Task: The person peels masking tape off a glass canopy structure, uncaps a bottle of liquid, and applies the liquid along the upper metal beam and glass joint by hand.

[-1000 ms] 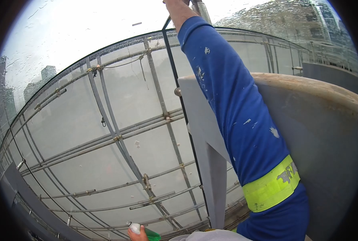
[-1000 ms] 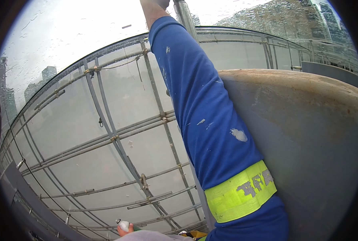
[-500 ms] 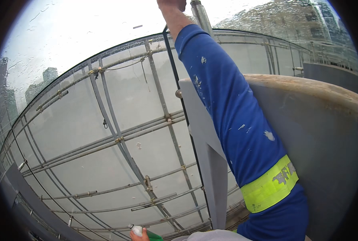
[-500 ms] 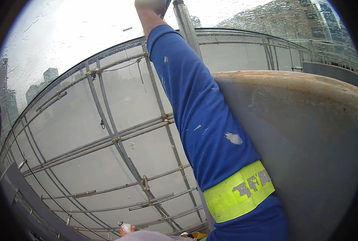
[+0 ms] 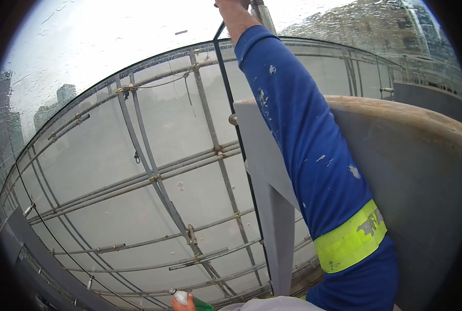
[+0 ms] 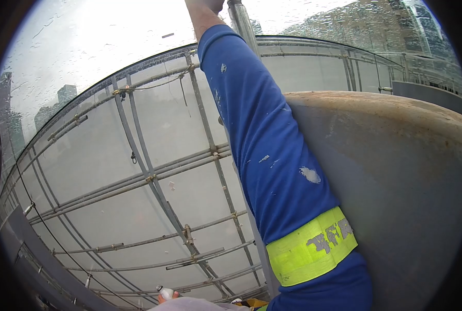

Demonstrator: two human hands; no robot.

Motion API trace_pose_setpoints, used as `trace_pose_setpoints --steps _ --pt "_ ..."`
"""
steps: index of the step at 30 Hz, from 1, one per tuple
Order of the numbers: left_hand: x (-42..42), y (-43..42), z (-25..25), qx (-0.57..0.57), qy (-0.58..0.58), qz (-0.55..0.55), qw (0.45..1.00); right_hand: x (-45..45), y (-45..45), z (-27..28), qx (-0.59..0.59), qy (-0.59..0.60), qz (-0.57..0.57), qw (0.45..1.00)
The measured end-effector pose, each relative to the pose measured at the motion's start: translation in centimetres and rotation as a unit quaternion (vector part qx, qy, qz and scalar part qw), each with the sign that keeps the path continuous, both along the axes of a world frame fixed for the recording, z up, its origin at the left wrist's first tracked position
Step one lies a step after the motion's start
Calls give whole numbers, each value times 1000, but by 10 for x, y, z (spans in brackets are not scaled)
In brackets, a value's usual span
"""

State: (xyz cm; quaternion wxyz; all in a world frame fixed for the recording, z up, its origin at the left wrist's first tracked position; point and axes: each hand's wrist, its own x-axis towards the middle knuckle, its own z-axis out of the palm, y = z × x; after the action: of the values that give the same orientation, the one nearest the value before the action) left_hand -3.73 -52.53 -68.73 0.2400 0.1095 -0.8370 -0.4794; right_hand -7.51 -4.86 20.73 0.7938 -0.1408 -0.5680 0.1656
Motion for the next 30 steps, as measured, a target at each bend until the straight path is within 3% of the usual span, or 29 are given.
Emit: trace_pose_setpoints --steps 5,16,18,19,20,21,23,25,26,27,28,29,30 --pt "-13 0 -15 8 74 10 997 0 -2 -3 -4 35 64 997" --pt "-13 2 -14 -7 21 -6 1000 7 -10 -31 -22 128 256 958" --pt "-14 4 -17 -10 21 -10 1000 -6 -5 -27 -37 172 230 957" --pt "-14 5 -19 -13 20 -12 1000 1 8 -24 -32 90 317 944" --pt "-15 5 -20 -15 18 -14 1000 4 6 -18 -30 73 244 967" --pt "-16 5 -21 -17 18 -15 1000 11 6 -15 -12 -64 -52 997" --pt "-16 4 -27 -21 15 -17 1000 21 4 -13 8 -195 -341 920" --pt "-16 6 -28 -25 13 -16 999 3 15 6 -42 -132 -218 966" --pt "-15 6 -29 -27 12 -17 999 -16 25 21 -42 -132 -217 966" --pt "-16 5 -31 -29 10 -17 999 -41 38 37 -18 85 -101 991" --pt "-16 4 -33 -31 11 -16 999 -53 44 45 5 297 21 955" --pt "-17 3 -33 -33 10 -16 999 -43 42 43 5 298 22 954" --pt "-18 4 -35 -34 9 -17 999 -19 36 36 31 2 -166 986"
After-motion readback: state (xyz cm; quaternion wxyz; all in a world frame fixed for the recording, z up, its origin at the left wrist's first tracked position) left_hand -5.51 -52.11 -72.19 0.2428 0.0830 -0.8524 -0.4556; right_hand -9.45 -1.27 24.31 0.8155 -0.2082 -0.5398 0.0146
